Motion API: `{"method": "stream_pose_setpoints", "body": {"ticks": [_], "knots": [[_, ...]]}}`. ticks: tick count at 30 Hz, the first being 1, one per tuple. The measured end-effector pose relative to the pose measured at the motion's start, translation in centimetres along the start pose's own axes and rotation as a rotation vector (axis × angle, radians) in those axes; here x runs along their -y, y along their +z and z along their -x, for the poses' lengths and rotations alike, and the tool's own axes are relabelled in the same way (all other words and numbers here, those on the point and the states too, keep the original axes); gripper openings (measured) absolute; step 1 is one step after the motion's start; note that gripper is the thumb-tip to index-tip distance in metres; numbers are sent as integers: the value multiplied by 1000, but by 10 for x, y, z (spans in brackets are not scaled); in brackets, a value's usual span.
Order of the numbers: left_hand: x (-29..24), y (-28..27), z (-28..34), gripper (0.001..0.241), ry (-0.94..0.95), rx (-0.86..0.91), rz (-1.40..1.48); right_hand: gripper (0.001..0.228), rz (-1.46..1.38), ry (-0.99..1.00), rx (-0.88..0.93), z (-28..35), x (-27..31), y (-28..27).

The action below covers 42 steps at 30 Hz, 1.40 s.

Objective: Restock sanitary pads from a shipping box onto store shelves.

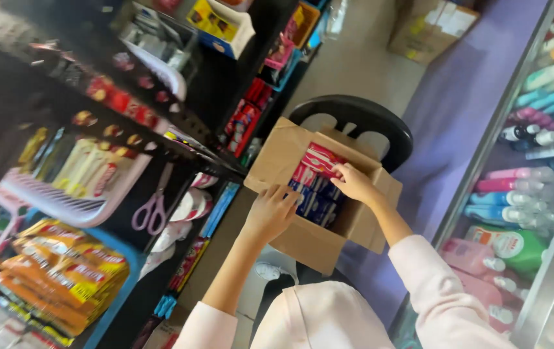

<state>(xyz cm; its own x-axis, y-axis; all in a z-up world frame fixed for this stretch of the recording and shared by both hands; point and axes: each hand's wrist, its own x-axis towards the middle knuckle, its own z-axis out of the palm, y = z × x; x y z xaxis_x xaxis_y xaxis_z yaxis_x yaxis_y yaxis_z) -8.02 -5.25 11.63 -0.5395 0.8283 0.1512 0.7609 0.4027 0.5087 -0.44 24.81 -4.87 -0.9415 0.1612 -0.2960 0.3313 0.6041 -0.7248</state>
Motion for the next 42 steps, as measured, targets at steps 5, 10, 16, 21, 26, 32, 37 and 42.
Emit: {"method": "stream_pose_setpoints", "body": {"ticks": [5,10,16,21,26,32,37,42], "knots": [[20,87,14,24,-185,149,143,66,431,79,-37,-19,-99,54],[29,124,29,27,-293,204,205,101,530,111,-20,-60,-119,84],[36,128,31,30,-426,155,221,115,667,177,-64,-100,-139,132],[37,131,24,30,-467,135,275,83,626,345,-44,-106,-117,115],[31,127,-6,42,-597,156,430,86,319,475,76,-76,-69,55],[17,141,-35,93,-757,-182,970,70,-616,274,363,-38,-30,-8],[17,125,-21,82,-825,-532,1468,55,-460,154,231,-82,-74,47],[33,139,58,75,-980,-685,1363,73,866,-400,-111,-118,-79,81]]}}
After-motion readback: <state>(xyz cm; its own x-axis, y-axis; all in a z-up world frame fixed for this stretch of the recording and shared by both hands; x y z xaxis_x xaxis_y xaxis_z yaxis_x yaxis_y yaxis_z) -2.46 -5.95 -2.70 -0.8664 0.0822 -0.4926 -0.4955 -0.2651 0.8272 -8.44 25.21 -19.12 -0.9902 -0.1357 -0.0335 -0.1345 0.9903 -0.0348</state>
